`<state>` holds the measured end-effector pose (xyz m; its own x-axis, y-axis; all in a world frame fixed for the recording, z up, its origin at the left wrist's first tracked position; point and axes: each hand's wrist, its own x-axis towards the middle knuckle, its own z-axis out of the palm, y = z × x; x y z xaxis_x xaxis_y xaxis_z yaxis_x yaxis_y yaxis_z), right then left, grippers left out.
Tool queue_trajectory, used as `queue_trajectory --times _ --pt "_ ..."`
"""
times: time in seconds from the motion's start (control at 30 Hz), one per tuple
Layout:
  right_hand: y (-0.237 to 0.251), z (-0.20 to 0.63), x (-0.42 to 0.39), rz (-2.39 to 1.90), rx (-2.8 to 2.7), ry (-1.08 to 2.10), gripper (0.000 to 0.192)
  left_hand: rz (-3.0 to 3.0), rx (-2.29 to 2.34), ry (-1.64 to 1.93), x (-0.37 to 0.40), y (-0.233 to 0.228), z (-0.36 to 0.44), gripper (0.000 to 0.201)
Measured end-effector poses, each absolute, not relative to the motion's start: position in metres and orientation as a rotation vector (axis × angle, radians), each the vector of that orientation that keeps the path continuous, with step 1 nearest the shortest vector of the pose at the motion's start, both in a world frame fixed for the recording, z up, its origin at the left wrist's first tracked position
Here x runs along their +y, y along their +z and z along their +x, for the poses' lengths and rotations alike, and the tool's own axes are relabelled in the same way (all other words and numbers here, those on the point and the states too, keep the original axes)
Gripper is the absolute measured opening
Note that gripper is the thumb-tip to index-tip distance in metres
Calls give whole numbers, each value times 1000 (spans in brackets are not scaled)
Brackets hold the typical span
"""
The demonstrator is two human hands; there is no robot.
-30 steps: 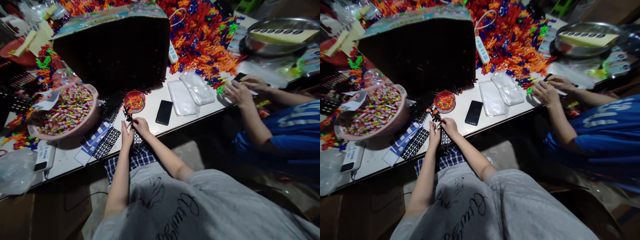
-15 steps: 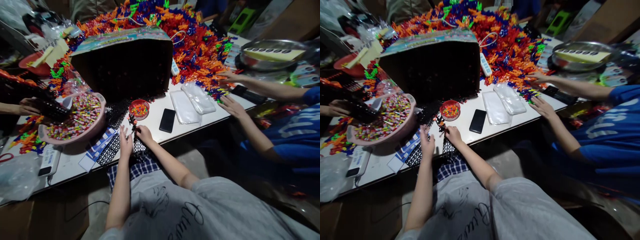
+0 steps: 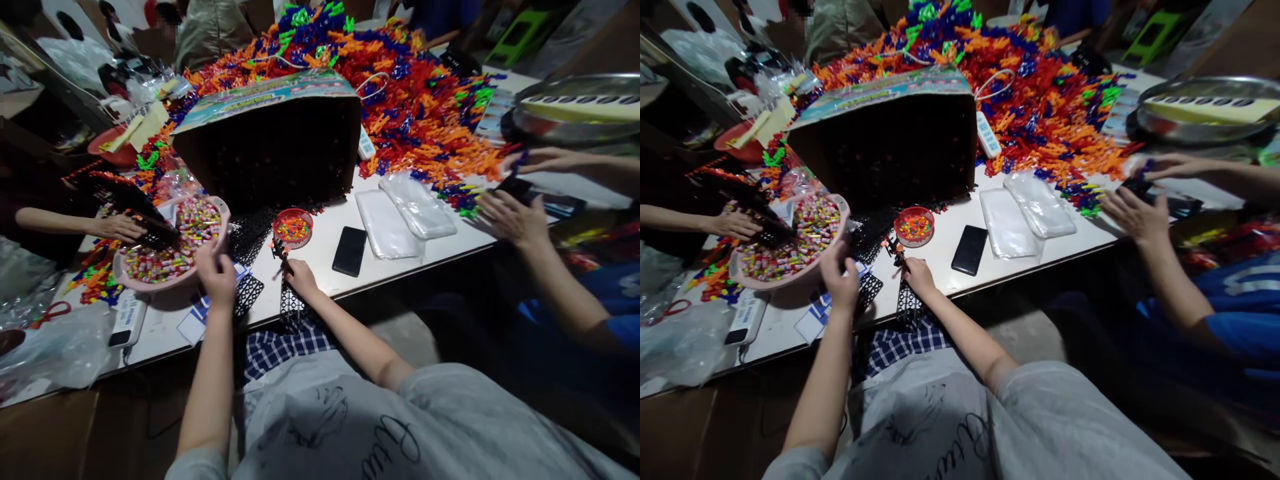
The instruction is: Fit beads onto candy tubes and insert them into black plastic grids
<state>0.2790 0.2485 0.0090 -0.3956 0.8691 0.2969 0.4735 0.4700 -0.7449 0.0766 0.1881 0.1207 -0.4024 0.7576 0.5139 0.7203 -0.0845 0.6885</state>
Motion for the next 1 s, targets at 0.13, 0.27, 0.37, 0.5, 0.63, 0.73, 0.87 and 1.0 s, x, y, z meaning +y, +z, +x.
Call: queue_trajectory --times 0.13,0.27,0.37,0.5,0.63,0.73,0.87,1.0 --pt "6 282 249 -1125 -1978 763 17 1618 2063 1545 179 62 146 37" --pt "-4 284 248 -1130 -2019 732 18 1460 2066 1603 176 48 167 36" --pt "-10 283 247 -1166 -2051 697 13 1463 2052 1693 178 68 159 36" --pt "-6 281 245 -1207 -2042 702 10 1460 2139 1837 181 103 136 36" --pt "11 281 244 -1187 -2062 709 9 1457 2184 1918 178 119 122 34" --pt "23 281 243 -1164 -2087 716 10 1533 2149 1864 174 119 130 31" --pt "23 279 246 -1201 -2099 721 9 1543 2151 1898 173 124 143 27" --pt "12 279 250 -1236 -2065 713 8 1530 2290 1833 181 143 122 35"
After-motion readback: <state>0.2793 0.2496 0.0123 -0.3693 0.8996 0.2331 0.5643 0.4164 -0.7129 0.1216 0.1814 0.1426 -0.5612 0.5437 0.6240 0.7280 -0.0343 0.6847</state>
